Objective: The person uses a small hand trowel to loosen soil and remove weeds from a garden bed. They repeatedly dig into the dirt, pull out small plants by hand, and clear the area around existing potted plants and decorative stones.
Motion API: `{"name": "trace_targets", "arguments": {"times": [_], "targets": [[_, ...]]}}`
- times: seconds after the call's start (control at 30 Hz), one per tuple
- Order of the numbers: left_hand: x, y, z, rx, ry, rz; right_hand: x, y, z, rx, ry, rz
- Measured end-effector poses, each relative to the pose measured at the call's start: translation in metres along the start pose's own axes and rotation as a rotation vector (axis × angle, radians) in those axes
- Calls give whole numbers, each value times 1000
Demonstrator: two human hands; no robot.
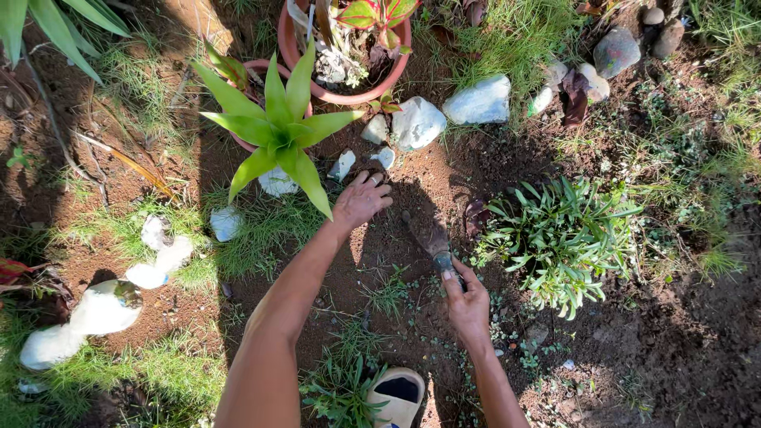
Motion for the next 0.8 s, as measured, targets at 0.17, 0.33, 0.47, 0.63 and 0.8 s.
{"name": "trace_targets", "arguments": {"times": [0.17,0.33,0.47,0.63,0.8], "targets": [[0,6,-1,8,-29,28,0,-1,-16,22,-80,12],[2,-4,5,-330,638,-414,13,10,-29,58,-28,-40],[-25,8,15,-377,768,-499,58,-8,-35,23,-187,-20],[-13,22,16,-602,1187,-593,119,-76,-14,69,-148,101],[-39,48,36,-631,919,-596,103,-59,-32,37,-163,53]]}}
Point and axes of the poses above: each hand's wrist, its own y-axis away from the middle knuckle, its own x-axis out of the palm, z = x × y, the point moved 2 cm from there along -y, towards the middle knuckle, and after that the axes turned 3 degrees about -x, right-handed, at the moved point
